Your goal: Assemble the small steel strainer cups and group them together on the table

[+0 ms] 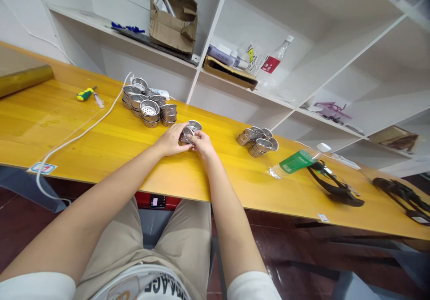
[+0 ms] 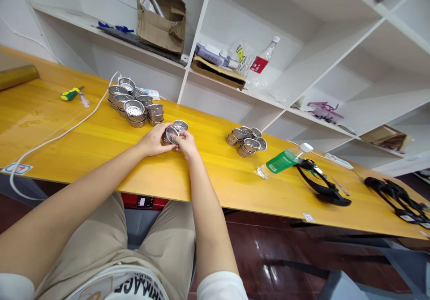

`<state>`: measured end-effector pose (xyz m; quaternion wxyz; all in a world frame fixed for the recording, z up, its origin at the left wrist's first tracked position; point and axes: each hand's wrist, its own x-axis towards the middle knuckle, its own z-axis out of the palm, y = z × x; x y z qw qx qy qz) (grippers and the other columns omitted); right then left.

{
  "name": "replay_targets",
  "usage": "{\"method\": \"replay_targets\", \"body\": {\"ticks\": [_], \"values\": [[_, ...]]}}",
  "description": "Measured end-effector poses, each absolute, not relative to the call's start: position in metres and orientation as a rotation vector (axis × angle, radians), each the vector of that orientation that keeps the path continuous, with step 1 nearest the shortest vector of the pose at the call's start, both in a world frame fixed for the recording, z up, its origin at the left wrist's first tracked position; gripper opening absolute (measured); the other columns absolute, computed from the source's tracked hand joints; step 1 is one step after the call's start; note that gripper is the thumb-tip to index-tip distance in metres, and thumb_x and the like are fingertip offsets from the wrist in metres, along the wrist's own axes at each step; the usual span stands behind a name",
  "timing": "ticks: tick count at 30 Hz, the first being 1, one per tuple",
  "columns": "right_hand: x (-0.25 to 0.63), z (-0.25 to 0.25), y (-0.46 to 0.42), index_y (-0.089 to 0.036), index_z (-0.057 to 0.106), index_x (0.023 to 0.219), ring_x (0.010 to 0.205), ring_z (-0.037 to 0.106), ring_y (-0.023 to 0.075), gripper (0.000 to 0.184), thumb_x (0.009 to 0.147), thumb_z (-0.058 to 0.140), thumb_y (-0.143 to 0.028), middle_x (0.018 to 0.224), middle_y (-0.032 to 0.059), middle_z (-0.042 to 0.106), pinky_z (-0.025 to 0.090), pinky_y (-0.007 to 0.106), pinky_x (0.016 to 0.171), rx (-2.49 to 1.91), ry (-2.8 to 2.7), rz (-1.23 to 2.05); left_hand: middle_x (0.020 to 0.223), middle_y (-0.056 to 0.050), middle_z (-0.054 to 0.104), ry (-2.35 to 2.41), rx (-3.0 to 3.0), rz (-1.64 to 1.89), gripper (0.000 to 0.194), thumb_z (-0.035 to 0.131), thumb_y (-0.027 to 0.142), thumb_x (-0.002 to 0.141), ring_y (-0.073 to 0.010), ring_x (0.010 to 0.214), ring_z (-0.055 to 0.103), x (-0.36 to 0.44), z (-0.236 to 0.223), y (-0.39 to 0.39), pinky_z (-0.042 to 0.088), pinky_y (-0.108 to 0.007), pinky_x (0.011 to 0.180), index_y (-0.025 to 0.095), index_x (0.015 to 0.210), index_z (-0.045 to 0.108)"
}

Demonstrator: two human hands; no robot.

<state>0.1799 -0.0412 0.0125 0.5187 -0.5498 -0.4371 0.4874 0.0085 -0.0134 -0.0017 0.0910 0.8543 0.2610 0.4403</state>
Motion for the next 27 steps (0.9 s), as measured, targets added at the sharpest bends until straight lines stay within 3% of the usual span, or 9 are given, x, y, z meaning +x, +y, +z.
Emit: {"method": "replay_targets", "body": {"ticks": [10,14,19,22,27], "values": [[0.178,0.008,-0.041,-0.024,0.046,0.082,0.038,0.047,0.0059,0.047,0.067,0.091,-0.030,0.054,-0.0115,0.058,0.039,0.017,0.039,-1.328,-1.011,1.193,0.142,-0.019,0.060,0.688,2.570,1.284,0.075,0.078,0.035,0.081,-0.0331,0.131,0.060,0.010,-0.006,-0.012,0.049,-0.050,0.113,0.014,0.146,0.045],[0.177,0.009,-0.039,-0.024,0.046,0.079,0.040,0.050,0.0080,0.042,0.071,0.087,-0.026,0.053,-0.0100,0.057,0.046,0.020,0.041,-1.381,-1.035,1.136,0.142,-0.019,0.061,0.687,2.557,1.265,0.076,0.078,0.034,0.080,-0.0331,0.131,0.060,0.009,-0.005,-0.012,0.048,-0.050,0.113,0.015,0.146,0.046],[0.179,0.009,-0.039,-0.024,0.053,0.079,0.045,0.057,0.0128,0.025,0.079,0.078,-0.028,0.054,-0.0072,0.058,0.051,0.025,0.047,-1.440,-1.194,0.925,0.143,-0.019,0.060,0.700,2.543,1.291,0.077,0.077,0.035,0.080,-0.0335,0.131,0.059,0.009,-0.005,-0.011,0.048,-0.051,0.113,0.015,0.146,0.045],[0.183,0.010,-0.041,-0.024,0.059,0.075,0.052,0.059,0.0145,0.016,0.081,0.072,-0.029,0.055,-0.0056,0.057,0.051,0.025,0.057,-1.507,-1.398,0.634,0.142,-0.019,0.060,0.700,2.563,1.289,0.075,0.076,0.033,0.080,-0.0332,0.131,0.059,0.008,-0.006,-0.010,0.048,-0.050,0.113,0.014,0.145,0.045],[0.187,0.008,-0.043,-0.023,0.063,0.067,0.067,0.062,0.0171,0.019,0.085,0.067,-0.029,0.058,-0.0019,0.060,0.052,0.027,0.070,-1.494,-1.554,0.365,0.136,-0.017,0.063,0.686,2.591,1.266,0.071,0.074,0.031,0.079,-0.0329,0.126,0.060,0.007,-0.005,-0.010,0.050,-0.050,0.110,0.015,0.143,0.047]]}}
